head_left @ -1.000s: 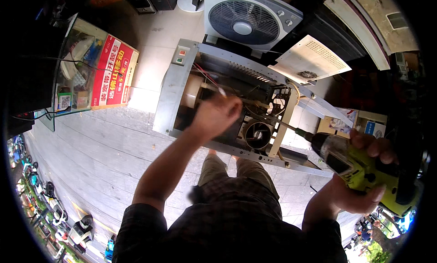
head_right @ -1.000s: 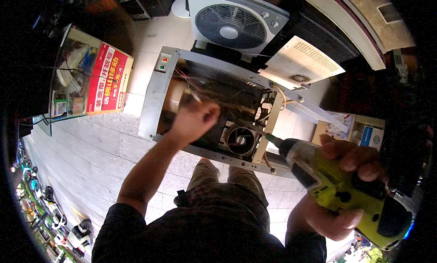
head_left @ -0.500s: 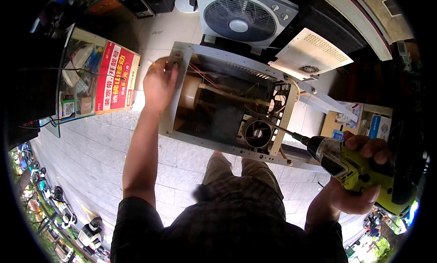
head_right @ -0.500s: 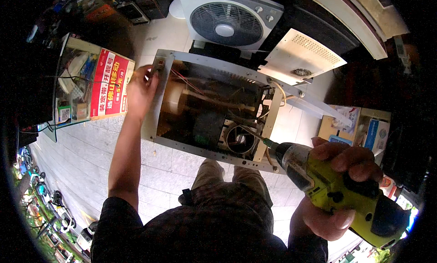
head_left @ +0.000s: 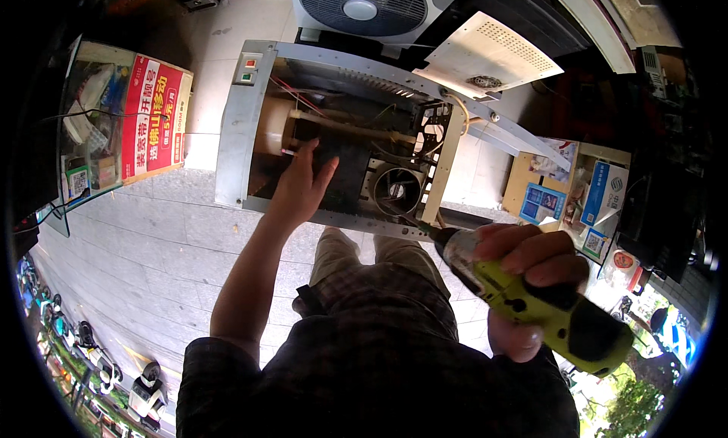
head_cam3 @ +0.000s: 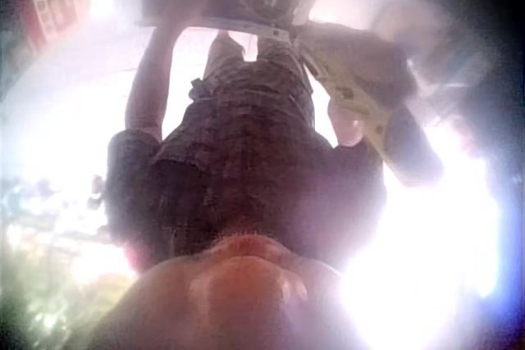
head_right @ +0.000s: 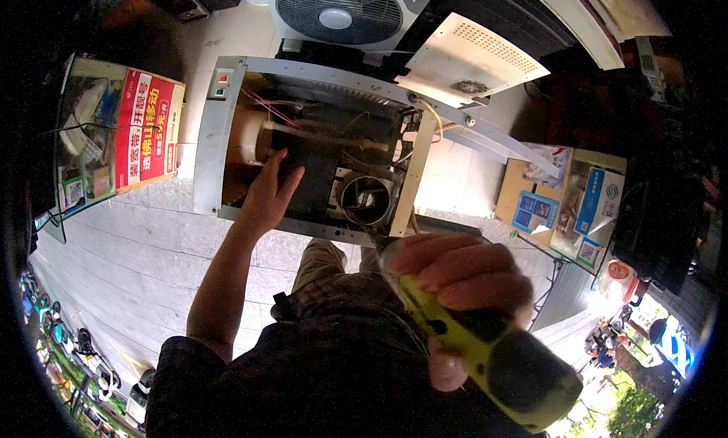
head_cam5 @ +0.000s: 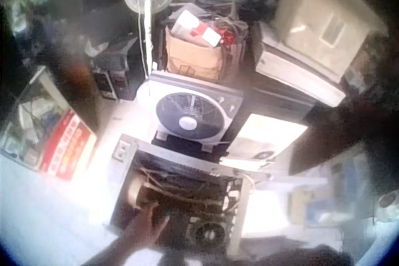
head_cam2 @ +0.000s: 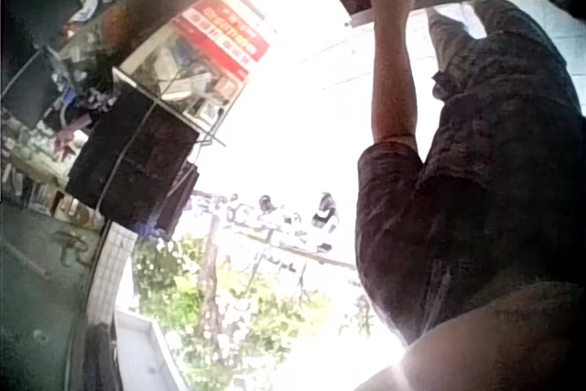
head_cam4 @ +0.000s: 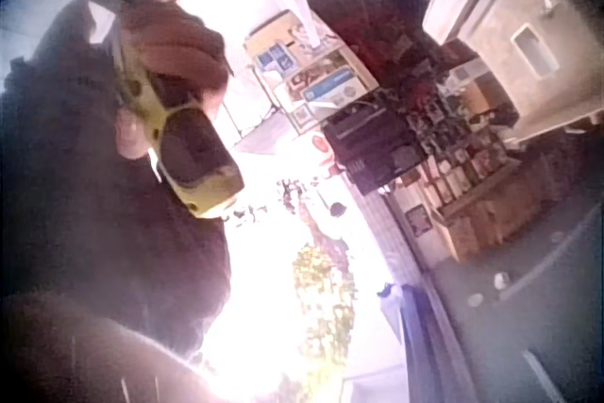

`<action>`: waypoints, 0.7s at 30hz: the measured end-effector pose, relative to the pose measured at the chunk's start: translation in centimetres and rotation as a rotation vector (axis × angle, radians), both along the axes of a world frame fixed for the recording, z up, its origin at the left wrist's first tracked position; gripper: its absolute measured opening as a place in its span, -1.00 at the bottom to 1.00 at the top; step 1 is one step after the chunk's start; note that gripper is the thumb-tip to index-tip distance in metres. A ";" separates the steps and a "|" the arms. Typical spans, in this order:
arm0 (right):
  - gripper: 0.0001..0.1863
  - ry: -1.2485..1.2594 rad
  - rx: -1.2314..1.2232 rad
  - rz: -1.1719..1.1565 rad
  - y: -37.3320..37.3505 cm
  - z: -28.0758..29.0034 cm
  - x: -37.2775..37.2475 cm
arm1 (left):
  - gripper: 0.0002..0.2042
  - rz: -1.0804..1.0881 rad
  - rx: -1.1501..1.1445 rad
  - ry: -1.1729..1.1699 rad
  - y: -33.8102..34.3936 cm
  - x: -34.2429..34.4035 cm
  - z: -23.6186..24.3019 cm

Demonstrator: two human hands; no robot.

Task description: The person retrieves a cordless drill from a cluttered workbench and proceeds to work on the internal components of a disassembled appliance. They use the drill to manipulate screws or fasteners within the machine's housing while occasionally adjusting internal parts with their hand.

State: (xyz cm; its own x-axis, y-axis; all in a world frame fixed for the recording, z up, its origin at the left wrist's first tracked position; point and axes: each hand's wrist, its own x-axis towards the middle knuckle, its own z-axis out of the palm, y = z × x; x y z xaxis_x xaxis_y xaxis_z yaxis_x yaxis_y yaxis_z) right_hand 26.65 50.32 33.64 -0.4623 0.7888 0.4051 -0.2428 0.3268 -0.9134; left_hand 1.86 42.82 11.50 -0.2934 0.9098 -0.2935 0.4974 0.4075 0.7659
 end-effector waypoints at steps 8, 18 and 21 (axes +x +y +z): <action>-0.47 0.002 -0.012 0.161 -0.7 -1.5 -0.4 | -0.43 0.001 -0.014 -0.122 1.2 -0.9 -1.3; -0.45 -0.036 -0.030 0.198 -0.9 -1.5 -0.2 | -0.47 0.000 0.033 -0.086 1.3 -0.6 -2.0; -0.45 -0.041 -0.020 0.210 -0.8 -1.5 -0.1 | -0.47 0.011 0.036 -0.065 1.3 -0.5 -1.9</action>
